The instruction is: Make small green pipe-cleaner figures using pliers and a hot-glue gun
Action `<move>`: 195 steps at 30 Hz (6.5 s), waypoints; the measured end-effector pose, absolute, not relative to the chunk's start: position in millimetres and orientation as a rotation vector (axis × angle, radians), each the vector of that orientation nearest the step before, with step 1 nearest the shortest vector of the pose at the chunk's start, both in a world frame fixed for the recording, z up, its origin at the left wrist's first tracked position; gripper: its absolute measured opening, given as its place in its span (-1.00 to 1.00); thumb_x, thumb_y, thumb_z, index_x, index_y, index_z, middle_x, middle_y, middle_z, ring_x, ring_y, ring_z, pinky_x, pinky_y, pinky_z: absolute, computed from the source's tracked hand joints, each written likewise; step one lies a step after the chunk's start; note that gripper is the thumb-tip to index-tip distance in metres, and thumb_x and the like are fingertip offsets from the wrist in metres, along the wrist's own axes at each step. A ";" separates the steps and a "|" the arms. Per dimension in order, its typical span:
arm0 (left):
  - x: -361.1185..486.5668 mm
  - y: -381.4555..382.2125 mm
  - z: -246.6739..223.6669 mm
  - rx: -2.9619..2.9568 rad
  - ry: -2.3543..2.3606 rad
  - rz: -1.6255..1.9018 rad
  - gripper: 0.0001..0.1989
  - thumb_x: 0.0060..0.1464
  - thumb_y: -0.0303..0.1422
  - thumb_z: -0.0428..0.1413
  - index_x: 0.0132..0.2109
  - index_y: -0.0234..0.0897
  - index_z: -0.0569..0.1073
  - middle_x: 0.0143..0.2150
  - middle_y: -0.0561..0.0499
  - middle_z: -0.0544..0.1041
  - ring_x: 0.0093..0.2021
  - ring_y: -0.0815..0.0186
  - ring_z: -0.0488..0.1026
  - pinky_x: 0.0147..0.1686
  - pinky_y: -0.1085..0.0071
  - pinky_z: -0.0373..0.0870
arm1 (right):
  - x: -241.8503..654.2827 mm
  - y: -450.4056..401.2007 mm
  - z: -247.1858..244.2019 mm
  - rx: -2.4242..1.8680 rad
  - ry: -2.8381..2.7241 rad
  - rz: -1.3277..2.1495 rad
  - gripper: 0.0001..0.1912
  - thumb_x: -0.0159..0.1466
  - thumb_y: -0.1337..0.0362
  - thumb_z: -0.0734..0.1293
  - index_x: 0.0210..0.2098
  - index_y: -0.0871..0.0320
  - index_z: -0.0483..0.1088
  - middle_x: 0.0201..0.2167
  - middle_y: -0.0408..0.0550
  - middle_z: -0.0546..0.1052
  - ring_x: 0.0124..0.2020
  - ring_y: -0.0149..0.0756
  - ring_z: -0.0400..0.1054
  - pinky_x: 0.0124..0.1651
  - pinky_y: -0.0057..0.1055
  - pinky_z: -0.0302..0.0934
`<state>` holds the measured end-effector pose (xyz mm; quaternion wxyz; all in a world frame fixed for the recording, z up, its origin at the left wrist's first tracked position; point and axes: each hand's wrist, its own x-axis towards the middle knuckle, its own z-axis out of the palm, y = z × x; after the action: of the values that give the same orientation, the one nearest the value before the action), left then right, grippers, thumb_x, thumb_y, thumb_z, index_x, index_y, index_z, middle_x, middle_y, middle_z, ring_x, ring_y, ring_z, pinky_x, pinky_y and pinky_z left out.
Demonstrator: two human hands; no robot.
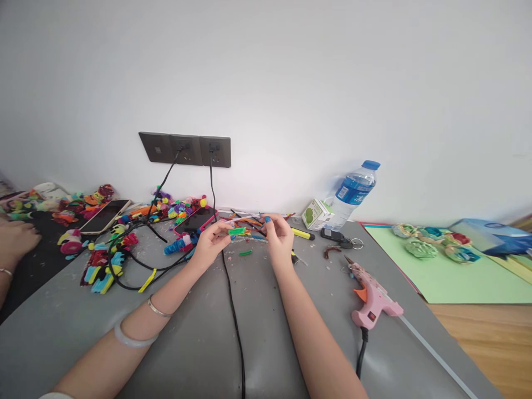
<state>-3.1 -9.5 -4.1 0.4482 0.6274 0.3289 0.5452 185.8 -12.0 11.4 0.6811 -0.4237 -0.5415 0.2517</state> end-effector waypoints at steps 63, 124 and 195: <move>-4.4 -8.7 -4.2 1.572 0.823 1.355 -0.79 0.07 -0.29 0.19 -0.15 -0.29 0.47 -0.14 -0.09 0.49 -0.16 0.29 0.46 -0.18 0.41 0.45 | 179.1 -10.2 3.0 -0.977 -1.493 0.765 -0.73 0.32 0.06 0.26 -0.18 0.10 0.44 -0.27 -0.03 0.53 -0.31 -0.27 0.38 -0.24 -0.32 0.29; -3.0 -9.6 -1.9 1.495 0.778 1.329 -0.68 0.00 -0.15 0.28 -0.24 -0.32 0.48 -0.25 -0.06 0.54 -0.23 0.28 0.51 -0.20 0.37 0.48 | 175.3 -15.5 11.8 -0.831 -1.462 1.104 -0.69 0.18 -0.02 0.41 -0.32 0.10 0.46 -0.40 -0.10 0.50 -0.41 -0.34 0.36 -0.30 -0.37 0.31; -7.9 -5.3 -10.7 1.364 0.820 1.461 -0.76 -0.04 -0.34 0.24 -0.18 -0.28 0.45 -0.22 -0.04 0.56 -0.18 0.29 0.51 -0.17 0.37 0.44 | 240.5 -183.4 103.3 -1.288 -0.845 -0.034 -0.85 0.20 0.15 0.28 -0.41 0.07 0.39 -0.62 -0.17 0.21 -0.60 -0.32 0.10 -0.50 -0.31 -0.07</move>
<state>-7.9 -5.3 -10.7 0.4710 0.5568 0.3349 0.5966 240.5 -183.4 103.3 0.7177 -0.5820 -0.3820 -0.0154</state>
